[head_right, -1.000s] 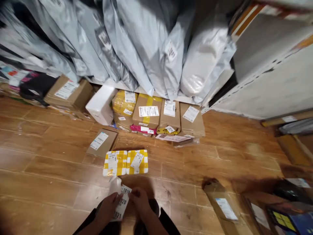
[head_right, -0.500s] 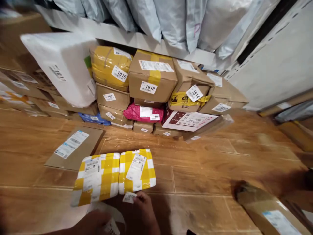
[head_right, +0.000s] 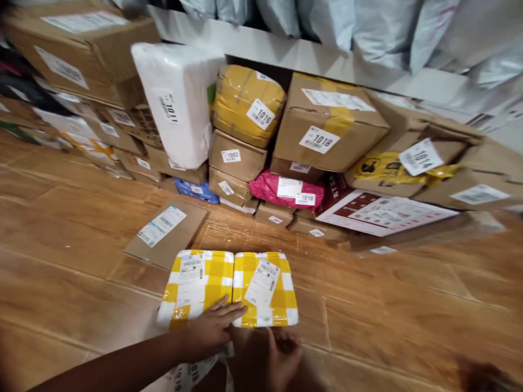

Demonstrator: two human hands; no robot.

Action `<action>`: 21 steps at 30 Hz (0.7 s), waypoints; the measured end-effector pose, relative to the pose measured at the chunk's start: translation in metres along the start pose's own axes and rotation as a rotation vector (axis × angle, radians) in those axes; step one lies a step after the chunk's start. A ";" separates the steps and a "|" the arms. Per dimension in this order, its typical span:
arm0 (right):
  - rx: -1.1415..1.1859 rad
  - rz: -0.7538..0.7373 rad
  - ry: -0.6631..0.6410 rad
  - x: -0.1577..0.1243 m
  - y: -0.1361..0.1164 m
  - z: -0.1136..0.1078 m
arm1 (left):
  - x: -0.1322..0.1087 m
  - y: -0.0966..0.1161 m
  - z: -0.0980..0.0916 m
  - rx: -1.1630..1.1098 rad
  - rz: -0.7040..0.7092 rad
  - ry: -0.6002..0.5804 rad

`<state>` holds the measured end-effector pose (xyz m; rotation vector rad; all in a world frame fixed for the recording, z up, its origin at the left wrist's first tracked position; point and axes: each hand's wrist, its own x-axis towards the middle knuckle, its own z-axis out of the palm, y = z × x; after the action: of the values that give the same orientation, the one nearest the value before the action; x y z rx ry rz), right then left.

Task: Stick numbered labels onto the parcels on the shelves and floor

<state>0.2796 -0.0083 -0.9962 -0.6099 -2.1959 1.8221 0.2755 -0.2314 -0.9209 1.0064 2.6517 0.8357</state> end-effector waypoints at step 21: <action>-0.056 0.200 -0.786 -0.102 -0.085 0.071 | -0.095 0.040 0.013 -1.207 -1.160 0.662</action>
<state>0.3252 -0.1289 -0.9182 -0.1103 -2.7338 2.4096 0.3737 -0.2640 -0.9118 -1.0800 1.7671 2.0306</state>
